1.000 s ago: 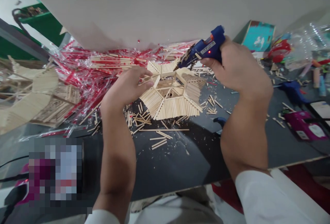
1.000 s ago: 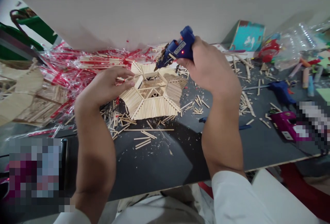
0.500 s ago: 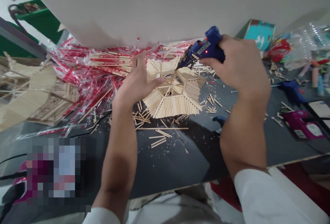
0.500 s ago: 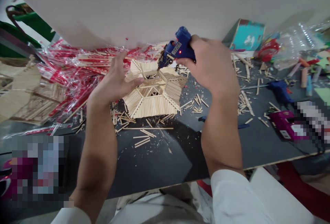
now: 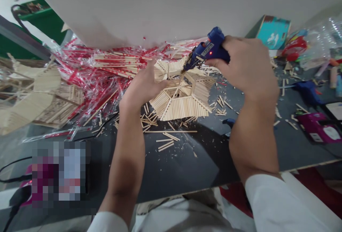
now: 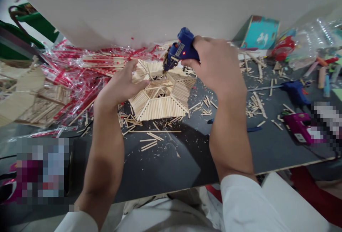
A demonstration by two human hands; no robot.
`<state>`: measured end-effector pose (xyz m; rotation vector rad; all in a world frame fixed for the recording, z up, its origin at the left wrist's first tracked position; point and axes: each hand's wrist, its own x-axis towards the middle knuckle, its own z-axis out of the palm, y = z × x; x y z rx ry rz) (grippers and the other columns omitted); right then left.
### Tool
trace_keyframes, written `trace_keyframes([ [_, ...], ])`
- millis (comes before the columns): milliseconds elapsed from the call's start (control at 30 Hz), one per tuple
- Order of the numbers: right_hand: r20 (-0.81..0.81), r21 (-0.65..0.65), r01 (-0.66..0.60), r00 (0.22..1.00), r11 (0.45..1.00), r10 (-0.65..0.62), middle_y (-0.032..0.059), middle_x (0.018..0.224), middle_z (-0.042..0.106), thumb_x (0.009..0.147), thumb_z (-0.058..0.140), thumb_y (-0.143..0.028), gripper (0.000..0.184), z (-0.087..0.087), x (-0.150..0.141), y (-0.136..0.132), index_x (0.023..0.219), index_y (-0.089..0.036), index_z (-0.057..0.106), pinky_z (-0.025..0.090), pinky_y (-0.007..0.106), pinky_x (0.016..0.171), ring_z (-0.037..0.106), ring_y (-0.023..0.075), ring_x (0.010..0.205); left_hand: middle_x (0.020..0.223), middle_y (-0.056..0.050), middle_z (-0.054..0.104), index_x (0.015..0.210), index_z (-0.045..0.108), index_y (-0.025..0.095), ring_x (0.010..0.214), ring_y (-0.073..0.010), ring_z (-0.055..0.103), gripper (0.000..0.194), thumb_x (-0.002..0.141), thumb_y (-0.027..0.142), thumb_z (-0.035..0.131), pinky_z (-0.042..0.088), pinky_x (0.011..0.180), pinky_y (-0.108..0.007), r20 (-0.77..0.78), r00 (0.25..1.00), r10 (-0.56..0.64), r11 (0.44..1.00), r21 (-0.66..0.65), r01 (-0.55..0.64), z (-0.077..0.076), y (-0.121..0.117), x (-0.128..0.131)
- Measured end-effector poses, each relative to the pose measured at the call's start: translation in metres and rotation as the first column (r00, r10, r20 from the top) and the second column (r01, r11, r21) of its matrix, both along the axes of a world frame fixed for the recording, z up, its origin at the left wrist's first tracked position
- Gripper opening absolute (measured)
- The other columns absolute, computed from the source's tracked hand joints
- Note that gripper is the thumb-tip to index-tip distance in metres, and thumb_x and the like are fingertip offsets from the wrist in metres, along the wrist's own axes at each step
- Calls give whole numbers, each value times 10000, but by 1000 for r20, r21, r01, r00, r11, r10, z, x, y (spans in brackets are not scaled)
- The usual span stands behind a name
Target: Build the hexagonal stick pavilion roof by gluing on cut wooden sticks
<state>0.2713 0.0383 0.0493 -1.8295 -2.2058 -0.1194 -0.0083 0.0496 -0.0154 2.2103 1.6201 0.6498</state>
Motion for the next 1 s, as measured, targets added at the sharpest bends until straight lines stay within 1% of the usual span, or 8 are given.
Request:
trace_keyframes([
  [100, 2, 29, 12, 1000, 1000, -13, 69, 1338, 754, 1020, 547, -578, 380, 1, 1, -1, 1334, -395, 659, 525, 619, 1015, 640, 439, 1285, 1465, -152, 672, 1593, 449, 247, 1388, -382, 619, 748, 922, 444, 713, 493, 1181, -515, -2, 1000, -10, 1000, 6, 10, 0, 0, 0],
  [200, -7, 42, 16, 1000, 999, -16, 115, 1385, 732, 1018, 529, -640, 478, 0, 6, -1, 1380, -350, 644, 517, 587, 1041, 637, 438, 1302, 1448, -158, 683, 1573, 475, 245, 1366, -393, 629, 731, 914, 447, 717, 498, 1168, -527, -16, 1000, -1, 1000, -2, 1, 1, 0, 0],
  [267, -31, 48, 27, 999, 998, -25, 117, 1400, 725, 1012, 530, -668, 516, -2, 11, 1, 1401, -346, 635, 511, 561, 1064, 636, 424, 1312, 1438, -165, 685, 1562, 484, 229, 1370, -400, 626, 720, 916, 453, 710, 491, 1174, -536, -26, 1000, 7, 1000, -11, -7, 1, 0, 0],
  [367, -101, 48, 5, 995, 999, 0, 96, 1393, 732, 997, 570, -665, 495, -3, 17, 4, 1390, -375, 650, 490, 551, 1095, 632, 410, 1336, 1444, -171, 676, 1564, 473, 209, 1396, -407, 612, 728, 918, 451, 706, 475, 1192, -543, -39, 999, 21, 1000, -19, -22, 2, -1, 1],
  [500, -153, 30, -33, 988, 999, 38, 124, 1387, 732, 992, 596, -635, 489, -1, 18, 3, 1376, -342, 671, 472, 582, 1108, 632, 431, 1338, 1434, -181, 678, 1586, 446, 202, 1374, -420, 622, 780, 900, 444, 727, 488, 1174, -565, -54, 998, 36, 999, -19, -37, 5, -3, 1],
  [800, -66, -18, -28, 997, 999, 27, 104, 1364, 735, 1014, 602, -534, 356, -1, 5, 3, 1299, -337, 679, 492, 623, 1083, 627, 438, 1306, 1413, -194, 691, 1429, 588, 153, 1372, -421, 615, 640, 879, 457, 712, 503, 1170, -569, -85, 994, 71, 996, -53, -76, 11, -4, 5],
  [900, -44, -9, -21, 999, 1000, 20, 100, 1349, 737, 1012, 606, -538, 363, 0, 4, 2, 1301, -330, 678, 510, 625, 1055, 628, 441, 1299, 1426, -213, 676, 1467, 562, 145, 1394, -439, 599, 685, 880, 461, 718, 498, 1171, -573, -71, 995, 68, 995, -66, -72, 9, -3, 5],
  [1000, -32, -18, -16, 999, 1000, 15, 97, 1351, 736, 1029, 568, -554, 376, 0, 2, -1, 1321, -338, 662, 511, 608, 1060, 609, 433, 1331, 1420, -202, 680, 1534, 505, 184, 1412, -429, 586, 754, 873, 463, 736, 504, 1164, -556, -30, 997, 71, 995, -64, -72, 8, -3, 3],
])
